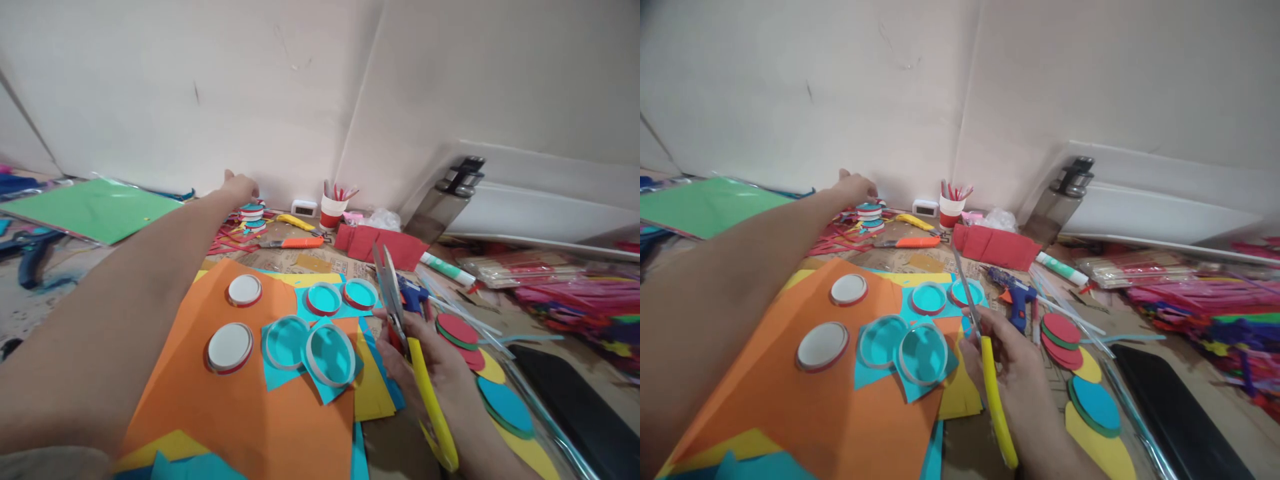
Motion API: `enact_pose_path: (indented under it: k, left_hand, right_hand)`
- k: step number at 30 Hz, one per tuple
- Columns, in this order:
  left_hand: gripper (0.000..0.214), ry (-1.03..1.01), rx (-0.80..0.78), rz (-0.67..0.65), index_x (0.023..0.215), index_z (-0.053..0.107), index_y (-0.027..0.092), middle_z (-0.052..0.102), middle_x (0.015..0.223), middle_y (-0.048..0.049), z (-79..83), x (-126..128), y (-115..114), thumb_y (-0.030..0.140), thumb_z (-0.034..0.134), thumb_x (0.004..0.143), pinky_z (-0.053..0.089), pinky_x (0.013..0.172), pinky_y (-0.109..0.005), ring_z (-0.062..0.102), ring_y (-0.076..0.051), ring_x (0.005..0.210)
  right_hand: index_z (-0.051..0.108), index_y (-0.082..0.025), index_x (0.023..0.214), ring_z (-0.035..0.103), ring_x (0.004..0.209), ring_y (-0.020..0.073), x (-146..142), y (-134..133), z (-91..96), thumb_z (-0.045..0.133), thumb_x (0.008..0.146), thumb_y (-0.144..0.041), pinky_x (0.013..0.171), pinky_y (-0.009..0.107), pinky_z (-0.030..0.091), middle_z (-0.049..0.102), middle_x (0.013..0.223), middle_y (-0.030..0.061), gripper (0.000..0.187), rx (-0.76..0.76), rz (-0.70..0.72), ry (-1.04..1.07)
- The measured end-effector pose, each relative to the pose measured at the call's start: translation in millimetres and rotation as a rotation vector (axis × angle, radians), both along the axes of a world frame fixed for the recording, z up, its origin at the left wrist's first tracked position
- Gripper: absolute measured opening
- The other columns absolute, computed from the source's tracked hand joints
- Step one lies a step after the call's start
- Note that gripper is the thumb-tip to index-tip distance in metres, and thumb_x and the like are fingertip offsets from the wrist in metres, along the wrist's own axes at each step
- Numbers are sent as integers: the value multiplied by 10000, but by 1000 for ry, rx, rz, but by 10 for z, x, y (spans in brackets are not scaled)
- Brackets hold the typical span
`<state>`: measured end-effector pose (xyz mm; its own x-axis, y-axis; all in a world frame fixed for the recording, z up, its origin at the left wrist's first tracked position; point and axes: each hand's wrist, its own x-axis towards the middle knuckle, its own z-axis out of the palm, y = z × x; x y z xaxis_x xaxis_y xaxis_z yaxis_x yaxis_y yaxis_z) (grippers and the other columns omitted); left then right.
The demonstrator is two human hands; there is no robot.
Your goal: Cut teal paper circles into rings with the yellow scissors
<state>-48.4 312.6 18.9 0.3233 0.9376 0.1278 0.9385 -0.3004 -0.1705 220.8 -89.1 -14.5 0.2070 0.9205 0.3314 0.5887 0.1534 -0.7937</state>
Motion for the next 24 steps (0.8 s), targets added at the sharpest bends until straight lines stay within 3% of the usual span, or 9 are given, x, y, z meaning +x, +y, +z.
enact_pose_path:
  k: [6,10,15,21,24]
  left_hand:
    - [203,-45,76,-151,960,767,285,741,1062,-38,-40,1,-51,315,604,844,245,1046,-447,570,-266,1148]
    - [210,-139,119,-124,958,757,237,737,1038,-54,-32,8,-36,270,584,846,255,1037,-421,576,-256,1133]
    - [267,-226,311,-121,983,742,193,724,1057,-85,54,-25,-44,252,505,875,292,1019,-437,585,-269,1112]
    - [275,-235,433,-244,964,735,161,723,994,-114,71,-106,-259,245,485,885,349,979,-455,610,-282,1060]
    - [266,-200,456,-303,933,725,168,730,957,-113,-33,-161,-419,243,472,906,377,938,-447,627,-274,1005]
  right_hand:
    - [685,-228,1119,598,598,119,27,-4,-65,649,846,-442,513,184,492,652,785,26,349,-30,42,103]
    - [686,-241,1114,619,637,131,34,3,-99,652,844,-442,553,194,512,658,802,26,338,-20,36,119]
    - [671,-247,1133,630,685,134,31,4,-109,647,858,-415,608,204,529,662,854,29,323,-30,76,137]
    - [665,-215,1141,658,791,172,34,-1,-92,657,848,-393,785,277,539,679,918,52,343,-83,111,18]
    - [669,-202,1137,662,773,185,38,6,-93,667,826,-404,735,286,539,692,926,58,371,-108,92,-5]
